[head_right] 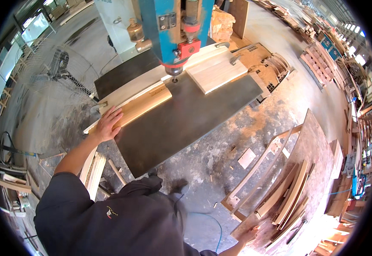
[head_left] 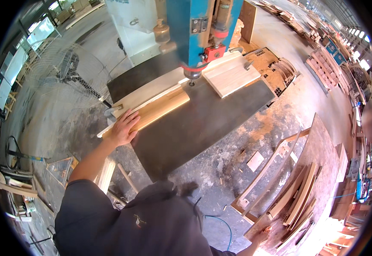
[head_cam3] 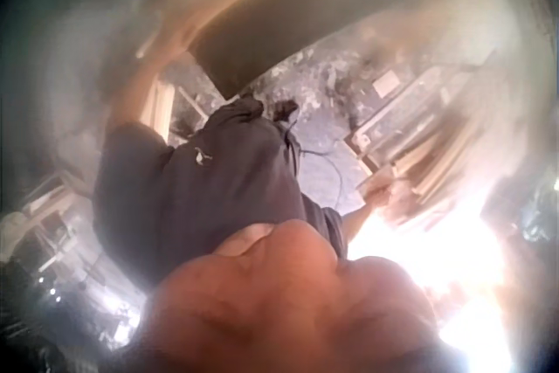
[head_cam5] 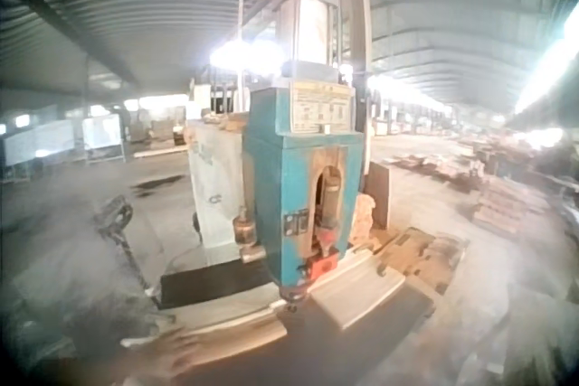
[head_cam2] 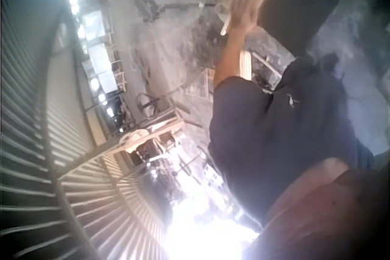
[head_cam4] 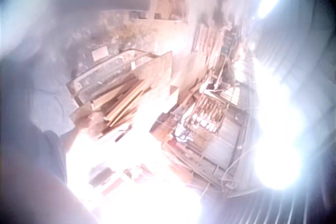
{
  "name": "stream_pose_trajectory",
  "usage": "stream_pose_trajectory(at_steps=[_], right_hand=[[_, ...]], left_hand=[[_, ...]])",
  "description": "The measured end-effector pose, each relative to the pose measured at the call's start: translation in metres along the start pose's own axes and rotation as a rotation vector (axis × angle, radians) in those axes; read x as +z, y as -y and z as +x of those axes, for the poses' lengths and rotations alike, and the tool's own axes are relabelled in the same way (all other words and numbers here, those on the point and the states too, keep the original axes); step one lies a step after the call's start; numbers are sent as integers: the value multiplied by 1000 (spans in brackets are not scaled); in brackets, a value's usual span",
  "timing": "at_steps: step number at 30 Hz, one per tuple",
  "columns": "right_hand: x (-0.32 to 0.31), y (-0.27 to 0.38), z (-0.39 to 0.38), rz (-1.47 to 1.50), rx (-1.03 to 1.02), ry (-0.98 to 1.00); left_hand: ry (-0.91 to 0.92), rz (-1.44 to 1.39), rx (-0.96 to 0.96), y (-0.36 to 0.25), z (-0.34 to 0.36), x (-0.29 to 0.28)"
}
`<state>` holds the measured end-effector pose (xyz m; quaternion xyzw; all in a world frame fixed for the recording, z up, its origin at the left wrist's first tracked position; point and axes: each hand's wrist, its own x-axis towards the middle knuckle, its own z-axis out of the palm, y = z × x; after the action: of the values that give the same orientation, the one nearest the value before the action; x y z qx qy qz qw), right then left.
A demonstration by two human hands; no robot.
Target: The person uses a handheld pneumatic air gun to blow away sawdust from a wooden plank on a vertical spindle moulder. They then guide the plank through the machine to shape its edge, repeating this process for multiple pieces of wood in a workshop setting.
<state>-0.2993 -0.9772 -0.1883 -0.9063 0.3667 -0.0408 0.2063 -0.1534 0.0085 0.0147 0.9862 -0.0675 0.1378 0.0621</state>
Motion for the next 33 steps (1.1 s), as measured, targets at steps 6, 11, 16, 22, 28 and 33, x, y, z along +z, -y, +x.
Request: stream_pose_trajectory(at_steps=[6, 11, 16, 22, 28, 33], right_hand=[[3, 10, 7, 212, -54, -99], [-8, 39, -6, -24, 110, -43], [-10, 30, -5, 89, 66, -19], [-10, 30, -7, -120, -29, -44], [-18, 45, -19, -189, 81, 32], [-3, 0, 12, 186, -52, -63]], left_hand=[[-206, -126, -319, -15, 15, 4], [-202, -57, -485, 2, 41, 24], [-156, 93, -527, 9, 51, 34], [-415, 275, -415, 13, 34, 10], [-299, -99, -384, -68, -2, -26], [-237, -337, -368, -138, 18, 52]])
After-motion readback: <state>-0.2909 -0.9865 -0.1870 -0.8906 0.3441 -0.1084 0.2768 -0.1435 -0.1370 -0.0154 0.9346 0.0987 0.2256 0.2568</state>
